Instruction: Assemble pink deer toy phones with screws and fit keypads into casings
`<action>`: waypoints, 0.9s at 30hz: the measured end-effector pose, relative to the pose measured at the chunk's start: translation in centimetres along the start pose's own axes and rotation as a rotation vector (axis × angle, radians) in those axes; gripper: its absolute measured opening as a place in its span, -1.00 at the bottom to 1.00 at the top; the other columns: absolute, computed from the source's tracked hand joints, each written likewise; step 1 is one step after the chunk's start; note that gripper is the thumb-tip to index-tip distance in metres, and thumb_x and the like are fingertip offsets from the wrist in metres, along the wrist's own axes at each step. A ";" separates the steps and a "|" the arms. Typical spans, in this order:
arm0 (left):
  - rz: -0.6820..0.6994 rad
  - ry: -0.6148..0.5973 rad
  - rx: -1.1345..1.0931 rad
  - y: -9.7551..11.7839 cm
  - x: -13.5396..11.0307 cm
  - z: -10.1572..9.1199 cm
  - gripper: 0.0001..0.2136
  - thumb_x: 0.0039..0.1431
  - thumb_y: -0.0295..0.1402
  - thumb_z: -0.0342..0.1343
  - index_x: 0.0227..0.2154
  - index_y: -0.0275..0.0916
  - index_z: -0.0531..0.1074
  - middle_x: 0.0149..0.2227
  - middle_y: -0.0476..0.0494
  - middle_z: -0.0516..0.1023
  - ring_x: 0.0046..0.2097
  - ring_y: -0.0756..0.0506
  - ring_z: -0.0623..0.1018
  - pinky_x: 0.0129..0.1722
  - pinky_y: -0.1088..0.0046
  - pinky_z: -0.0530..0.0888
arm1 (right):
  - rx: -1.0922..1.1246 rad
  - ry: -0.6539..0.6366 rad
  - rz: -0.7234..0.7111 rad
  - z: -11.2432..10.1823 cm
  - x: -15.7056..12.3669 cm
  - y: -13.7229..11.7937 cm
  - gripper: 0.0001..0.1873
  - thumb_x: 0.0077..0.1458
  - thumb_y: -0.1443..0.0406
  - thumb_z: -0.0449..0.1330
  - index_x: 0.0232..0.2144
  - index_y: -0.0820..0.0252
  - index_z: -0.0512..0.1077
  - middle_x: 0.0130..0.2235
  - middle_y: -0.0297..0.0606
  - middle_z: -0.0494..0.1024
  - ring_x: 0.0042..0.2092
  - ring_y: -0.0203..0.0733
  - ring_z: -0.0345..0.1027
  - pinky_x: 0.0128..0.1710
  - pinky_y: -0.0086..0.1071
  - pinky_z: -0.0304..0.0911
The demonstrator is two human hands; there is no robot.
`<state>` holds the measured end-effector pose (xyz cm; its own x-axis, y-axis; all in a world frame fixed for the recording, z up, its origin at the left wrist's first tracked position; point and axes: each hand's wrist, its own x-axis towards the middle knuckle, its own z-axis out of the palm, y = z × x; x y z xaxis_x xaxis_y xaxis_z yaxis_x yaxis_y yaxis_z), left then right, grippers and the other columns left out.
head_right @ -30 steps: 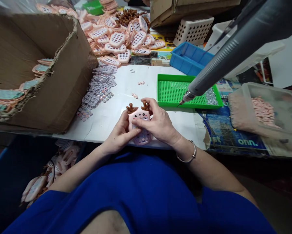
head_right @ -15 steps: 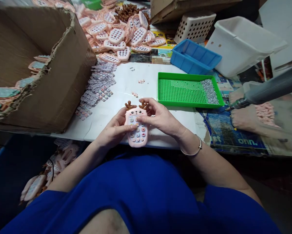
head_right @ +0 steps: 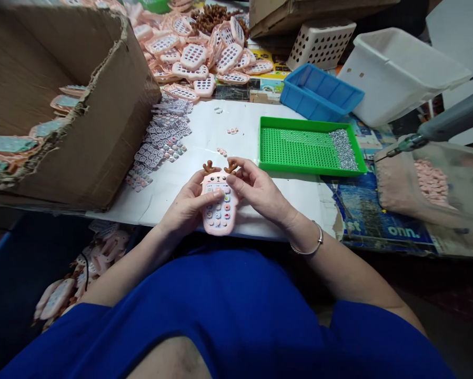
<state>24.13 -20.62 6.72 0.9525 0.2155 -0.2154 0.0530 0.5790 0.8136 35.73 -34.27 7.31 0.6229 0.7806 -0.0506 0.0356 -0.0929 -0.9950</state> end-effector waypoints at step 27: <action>0.157 0.191 0.071 0.2 -0.3 -1.6 -0.07 -0.28 -0.35 0.47 0.16 -0.05 0.04 -0.10 -0.06 0.53 -0.16 -0.10 0.59 -0.09 0.29 0.52 | -0.003 -0.016 0.008 3.2 -2.6 -0.4 -0.46 0.06 0.18 0.31 0.06 0.08 0.27 -0.37 -0.40 0.48 -0.34 -0.24 0.45 -0.23 -0.29 0.47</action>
<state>23.41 -19.34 6.10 0.8770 0.4471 -0.1760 -0.0639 0.4715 0.8795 31.62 -34.33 7.54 0.6108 0.7896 -0.0597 0.0328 -0.1006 -0.9944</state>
